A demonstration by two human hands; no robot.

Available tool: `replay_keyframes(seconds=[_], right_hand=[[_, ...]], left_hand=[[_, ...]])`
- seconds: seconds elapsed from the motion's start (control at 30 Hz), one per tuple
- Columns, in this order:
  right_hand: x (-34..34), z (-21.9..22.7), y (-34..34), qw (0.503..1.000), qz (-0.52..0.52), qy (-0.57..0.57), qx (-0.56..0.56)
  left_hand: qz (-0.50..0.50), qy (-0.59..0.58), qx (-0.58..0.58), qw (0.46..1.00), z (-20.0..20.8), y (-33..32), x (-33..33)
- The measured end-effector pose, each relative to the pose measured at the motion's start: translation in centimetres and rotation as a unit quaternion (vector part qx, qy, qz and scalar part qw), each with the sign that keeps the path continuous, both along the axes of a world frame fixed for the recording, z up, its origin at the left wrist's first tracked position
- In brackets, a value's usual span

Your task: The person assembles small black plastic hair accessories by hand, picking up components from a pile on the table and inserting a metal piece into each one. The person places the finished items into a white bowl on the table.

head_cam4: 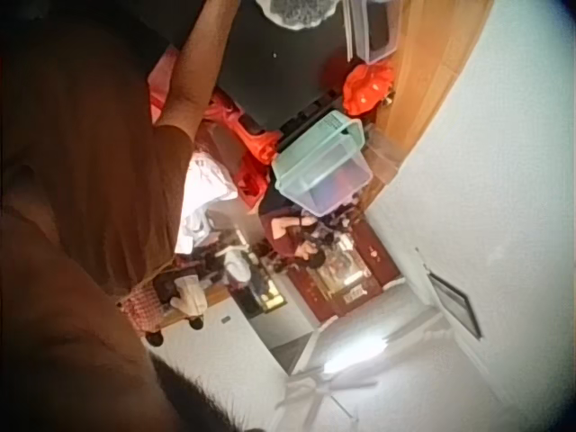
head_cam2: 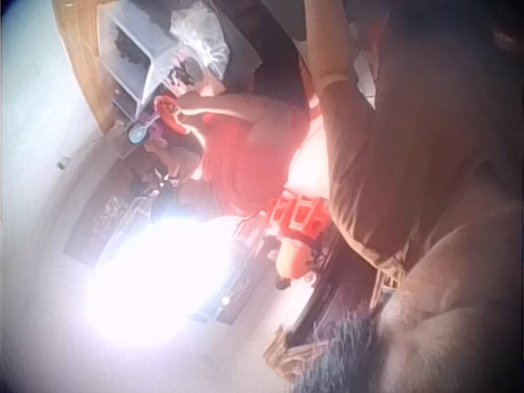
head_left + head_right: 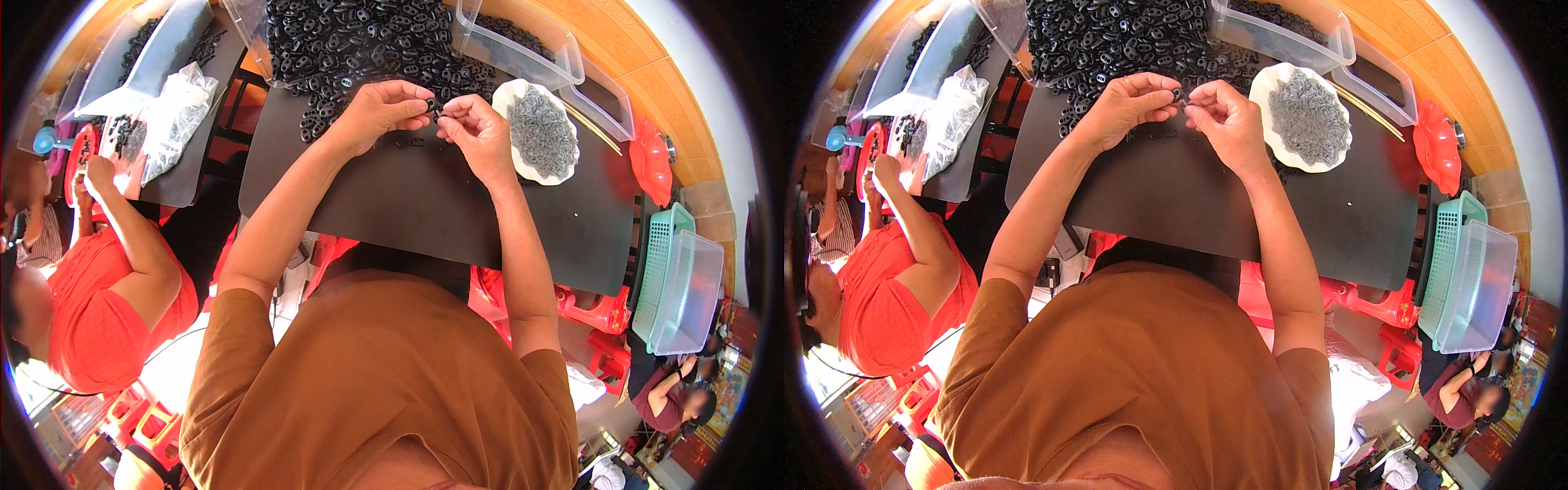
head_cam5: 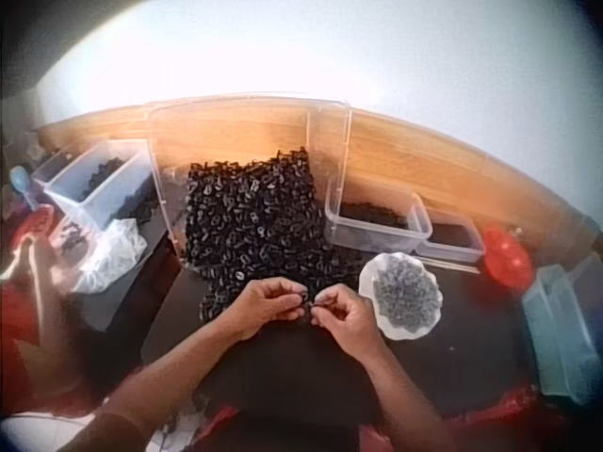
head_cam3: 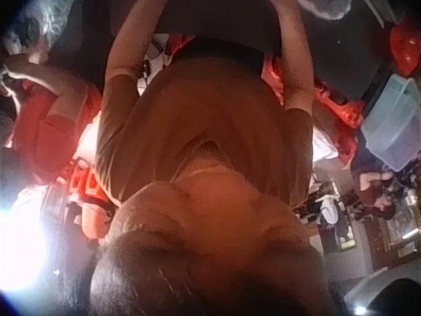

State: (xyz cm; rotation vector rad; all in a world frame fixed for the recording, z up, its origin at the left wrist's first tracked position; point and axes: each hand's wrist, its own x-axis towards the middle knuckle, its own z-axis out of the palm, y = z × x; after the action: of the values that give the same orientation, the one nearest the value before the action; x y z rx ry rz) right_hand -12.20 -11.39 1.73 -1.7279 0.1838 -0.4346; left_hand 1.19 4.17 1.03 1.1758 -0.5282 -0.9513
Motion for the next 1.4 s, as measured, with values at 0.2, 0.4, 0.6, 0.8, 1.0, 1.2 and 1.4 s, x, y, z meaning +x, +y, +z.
replay_keyframes(seconds=[0.2, 0.4, 0.6, 0.8, 1.0, 1.2, 1.4], right_hand=[[0.0, 0.2, 0.2, 1.000, 0.006, -0.001, -0.012], [0.1, 0.2, 0.1, 1.000, 0.012, -0.006, -0.027], [0.1, 0.3, 0.4, 0.996, -0.003, -0.001, -0.084], [0.2, -0.3, 0.5, 0.998, -0.017, -0.016, -0.060], [0.4, -0.6, 0.6, 0.996, -0.020, -0.023, -0.078], [0.5, -0.8, 0.8, 0.996, -0.025, -0.030, -0.075], [0.6, -1.3, 1.1, 0.998, -0.034, -0.018, -0.059]], left_hand=[[-0.008, 0.006, -0.016, 1.000, -0.5, 0.0, -0.1], [-0.011, -0.019, -0.018, 1.000, -0.8, 0.0, -0.1], [0.003, -0.083, 0.001, 0.997, -1.0, -0.1, -0.3], [0.008, -0.112, 0.002, 0.994, -0.8, 0.1, -0.4], [0.011, -0.127, 0.009, 0.992, -0.7, 0.1, -0.3], [0.008, -0.132, 0.002, 0.991, -0.9, 0.1, -0.3], [0.012, -0.208, 0.044, 0.977, -0.6, 0.2, -0.4]])
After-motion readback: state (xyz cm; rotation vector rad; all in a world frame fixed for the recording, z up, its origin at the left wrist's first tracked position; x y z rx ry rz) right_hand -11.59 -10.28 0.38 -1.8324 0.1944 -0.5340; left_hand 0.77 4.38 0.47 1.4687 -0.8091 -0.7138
